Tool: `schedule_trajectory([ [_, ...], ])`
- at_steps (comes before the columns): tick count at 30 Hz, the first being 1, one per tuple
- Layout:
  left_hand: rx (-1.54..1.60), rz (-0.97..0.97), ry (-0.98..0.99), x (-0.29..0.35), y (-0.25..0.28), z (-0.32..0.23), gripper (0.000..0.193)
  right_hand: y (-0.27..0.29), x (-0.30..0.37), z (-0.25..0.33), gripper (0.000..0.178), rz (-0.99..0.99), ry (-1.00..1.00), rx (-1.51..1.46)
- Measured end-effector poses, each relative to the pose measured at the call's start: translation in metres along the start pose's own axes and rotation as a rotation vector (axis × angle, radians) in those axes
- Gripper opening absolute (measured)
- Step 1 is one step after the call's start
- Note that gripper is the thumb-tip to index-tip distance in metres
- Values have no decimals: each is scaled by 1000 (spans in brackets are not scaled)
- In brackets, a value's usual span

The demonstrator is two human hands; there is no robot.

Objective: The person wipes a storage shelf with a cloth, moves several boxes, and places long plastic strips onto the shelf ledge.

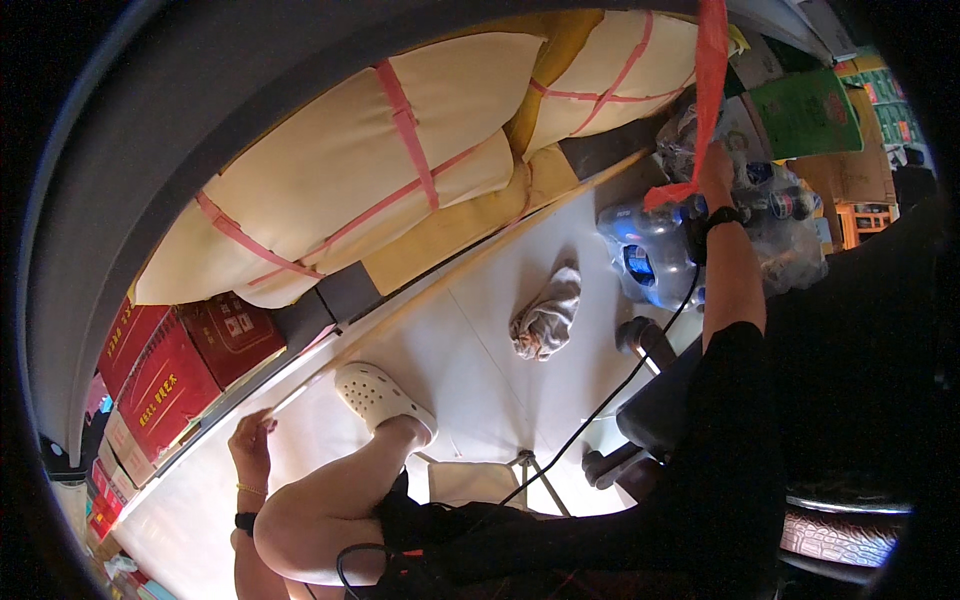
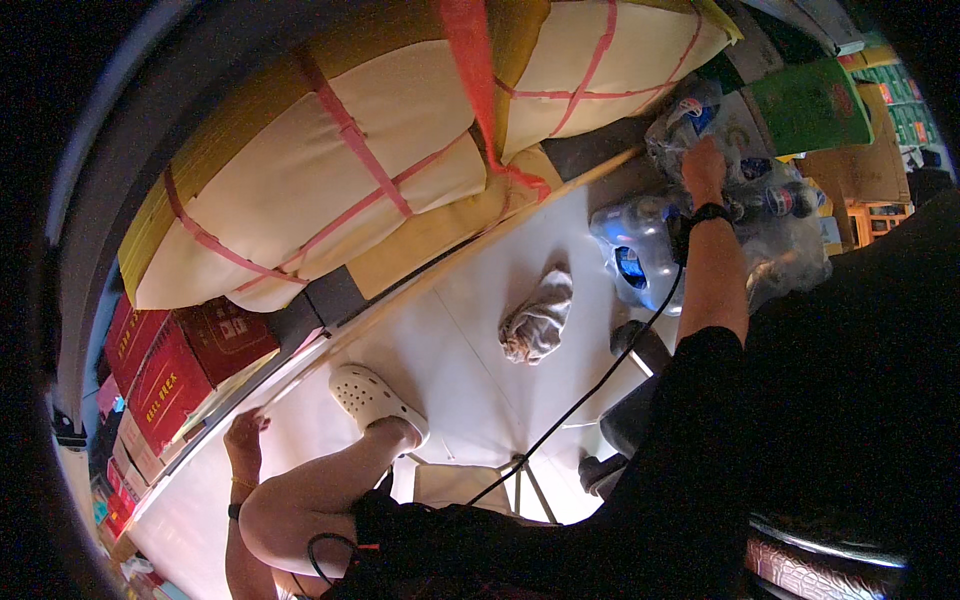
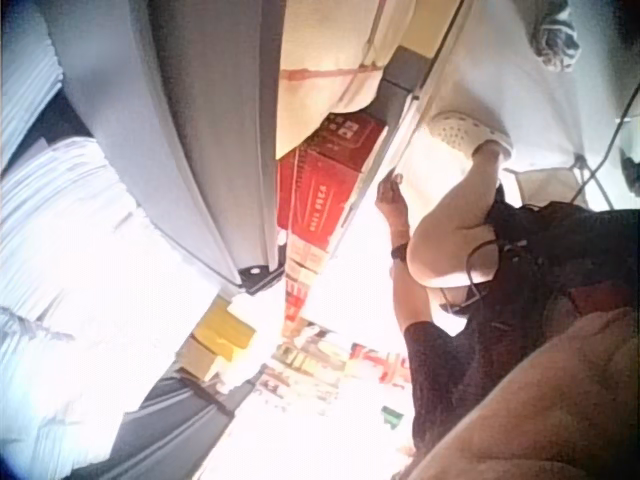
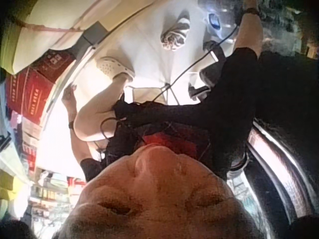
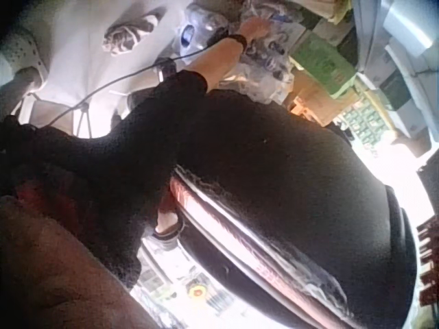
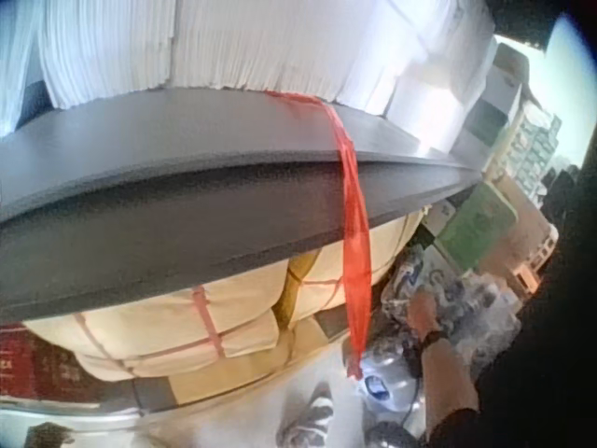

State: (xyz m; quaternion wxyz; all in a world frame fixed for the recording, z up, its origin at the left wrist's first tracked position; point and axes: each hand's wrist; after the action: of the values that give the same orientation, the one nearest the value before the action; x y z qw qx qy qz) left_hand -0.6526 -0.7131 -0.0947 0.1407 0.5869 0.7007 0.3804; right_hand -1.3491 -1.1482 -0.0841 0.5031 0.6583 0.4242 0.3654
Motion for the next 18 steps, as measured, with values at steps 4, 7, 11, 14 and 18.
schedule_trajectory([
  [4, -70, 74, -73, -26, -9, -7, 14, -32, -21, -35, 60, -251, 185, 204],
  [7, -106, 11, -109, -42, -22, -21, 12, 10, 6, 4, 59, 67, -64, -358],
  [11, -57, -16, -133, -64, -50, -38, 10, 9, 15, 15, 49, 28, -44, -274],
  [14, -173, 84, -203, -73, -58, -56, 10, -4, 14, 8, 41, -11, -20, -340],
  [18, -430, 158, -227, -80, -60, -53, 14, -7, 96, 89, 36, -655, 472, -100],
])
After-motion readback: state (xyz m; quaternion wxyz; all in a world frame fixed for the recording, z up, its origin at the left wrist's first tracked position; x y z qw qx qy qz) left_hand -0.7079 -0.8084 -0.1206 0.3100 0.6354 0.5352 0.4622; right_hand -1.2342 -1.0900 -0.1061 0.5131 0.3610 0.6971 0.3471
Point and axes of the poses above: each hand's wrist, its own x-axis away from the middle knuckle, its own y-axis out of the back of the hand, z = x × y, and after that the axes turned 9 degrees about -x, right-handed
